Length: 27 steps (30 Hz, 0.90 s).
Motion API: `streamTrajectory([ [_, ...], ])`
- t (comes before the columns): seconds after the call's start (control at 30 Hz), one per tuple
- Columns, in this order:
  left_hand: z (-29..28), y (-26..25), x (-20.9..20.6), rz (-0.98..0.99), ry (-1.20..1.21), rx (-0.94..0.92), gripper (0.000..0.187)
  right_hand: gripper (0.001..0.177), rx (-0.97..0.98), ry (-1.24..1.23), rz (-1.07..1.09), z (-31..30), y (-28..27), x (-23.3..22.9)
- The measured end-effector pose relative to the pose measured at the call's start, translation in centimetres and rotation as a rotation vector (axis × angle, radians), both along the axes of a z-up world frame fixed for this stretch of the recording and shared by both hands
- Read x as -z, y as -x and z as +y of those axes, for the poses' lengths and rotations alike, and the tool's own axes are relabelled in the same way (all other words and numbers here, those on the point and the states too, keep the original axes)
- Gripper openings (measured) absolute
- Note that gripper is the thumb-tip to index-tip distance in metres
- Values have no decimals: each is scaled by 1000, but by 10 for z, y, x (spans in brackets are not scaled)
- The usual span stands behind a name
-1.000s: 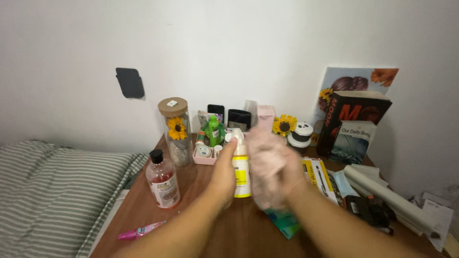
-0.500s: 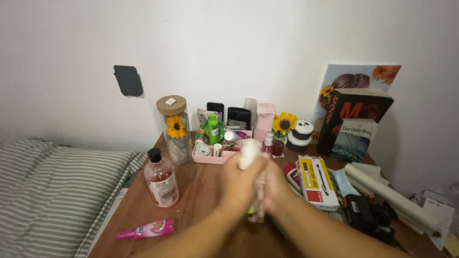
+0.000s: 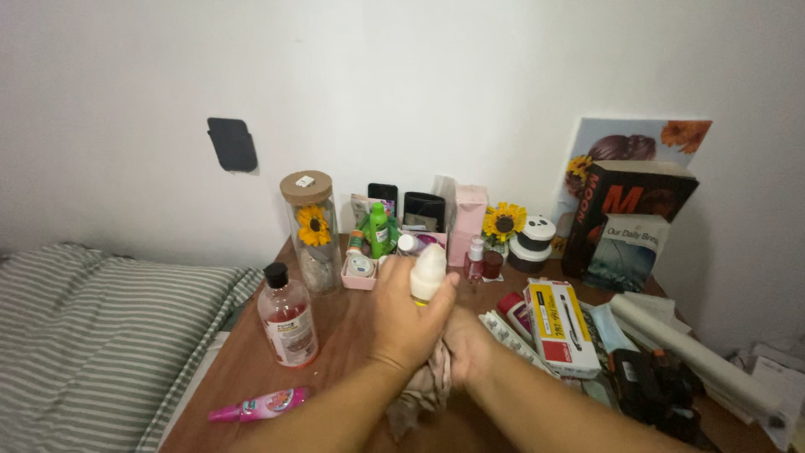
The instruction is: The person wipes several small personal care items on a bedside table using a cloth. They handle a glass jar, a bottle of liquid, a pink box, and small containers, wiping each with the cloth and placing them back on the table or into a pink organizer.
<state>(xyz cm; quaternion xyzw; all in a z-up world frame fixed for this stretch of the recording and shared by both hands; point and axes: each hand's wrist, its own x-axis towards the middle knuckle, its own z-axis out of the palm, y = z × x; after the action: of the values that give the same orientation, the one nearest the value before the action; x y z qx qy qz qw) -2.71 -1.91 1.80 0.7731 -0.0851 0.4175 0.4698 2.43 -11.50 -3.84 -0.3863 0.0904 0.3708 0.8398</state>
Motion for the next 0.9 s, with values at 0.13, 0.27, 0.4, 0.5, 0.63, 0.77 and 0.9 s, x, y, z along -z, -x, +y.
streamTrajectory([
  [0.13,10,1,8,155,29,-94,35,23,141,146,-64,8,8,30],
  [0.27,40,0,28,456,352,-70,36,26,234,456,-221,-12,18,44],
  [0.4,81,-9,64,557,62,-226,41,24,111,292,-146,-38,29,34],
  [0.5,104,-19,91,465,-172,-228,36,30,28,221,-91,-48,37,23],
  [0.63,115,-25,110,523,-324,-242,27,39,0,260,-10,-56,45,16],
  [0.77,114,-35,99,727,-455,-329,23,46,-69,155,-46,-62,45,13],
  [0.9,111,-38,81,888,-533,-384,25,48,-14,81,-16,-73,35,7],
])
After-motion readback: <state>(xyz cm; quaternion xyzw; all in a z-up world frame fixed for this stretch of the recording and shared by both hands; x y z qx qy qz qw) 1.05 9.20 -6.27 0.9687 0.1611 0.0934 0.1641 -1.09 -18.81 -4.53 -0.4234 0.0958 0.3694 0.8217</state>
